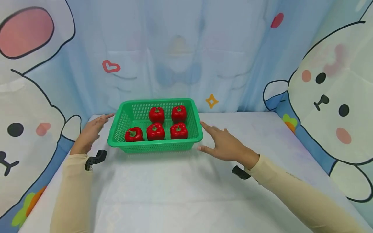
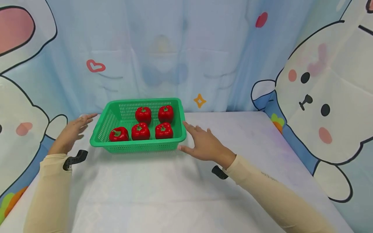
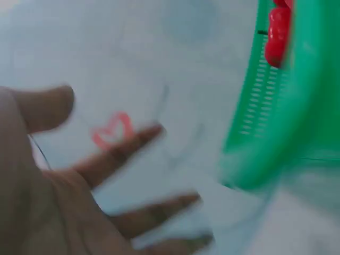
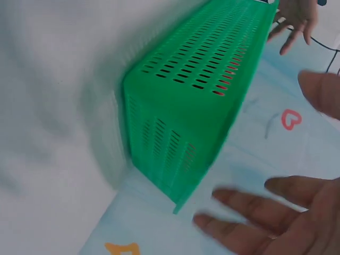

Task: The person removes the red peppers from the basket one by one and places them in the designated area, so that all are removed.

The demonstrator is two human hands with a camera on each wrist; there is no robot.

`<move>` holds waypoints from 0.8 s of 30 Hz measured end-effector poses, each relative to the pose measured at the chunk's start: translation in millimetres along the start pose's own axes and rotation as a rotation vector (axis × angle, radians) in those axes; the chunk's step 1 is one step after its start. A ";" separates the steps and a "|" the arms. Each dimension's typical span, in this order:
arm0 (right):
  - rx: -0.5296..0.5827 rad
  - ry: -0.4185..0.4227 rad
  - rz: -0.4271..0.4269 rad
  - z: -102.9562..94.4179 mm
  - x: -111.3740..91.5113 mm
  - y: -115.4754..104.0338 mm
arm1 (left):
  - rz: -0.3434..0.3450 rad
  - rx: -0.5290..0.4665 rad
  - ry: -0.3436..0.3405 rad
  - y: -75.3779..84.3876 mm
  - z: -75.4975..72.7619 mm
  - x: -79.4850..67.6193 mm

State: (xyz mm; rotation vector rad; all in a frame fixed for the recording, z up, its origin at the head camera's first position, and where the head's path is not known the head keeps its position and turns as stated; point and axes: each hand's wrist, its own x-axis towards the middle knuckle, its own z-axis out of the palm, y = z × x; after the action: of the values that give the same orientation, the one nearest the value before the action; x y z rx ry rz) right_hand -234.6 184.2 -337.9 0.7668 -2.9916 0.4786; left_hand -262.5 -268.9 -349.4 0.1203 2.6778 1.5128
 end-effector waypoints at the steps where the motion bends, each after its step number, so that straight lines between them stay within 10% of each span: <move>1: 0.032 0.021 -0.014 1.4 1.5 1.0 | 0.014 -0.104 -0.028 -11.6 -1.4 4.3; 5: 0.123 0.147 -0.075 9.1 11.8 5.7 | 0.058 -0.404 -0.097 -45.3 12.3 23.5; 11: 0.164 0.167 -0.127 18.9 36.5 6.5 | 0.084 -0.602 0.007 -67.7 31.0 31.8; 24: 0.144 -0.138 -0.156 23.2 102.3 0.2 | 0.139 -0.511 0.094 -72.6 40.8 36.8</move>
State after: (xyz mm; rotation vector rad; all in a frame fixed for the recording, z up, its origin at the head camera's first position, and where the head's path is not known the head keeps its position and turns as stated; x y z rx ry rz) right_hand -323.3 129.7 -350.8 1.0773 -3.0137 0.6648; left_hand -298.0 -267.8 -433.3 0.2130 2.2902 2.2379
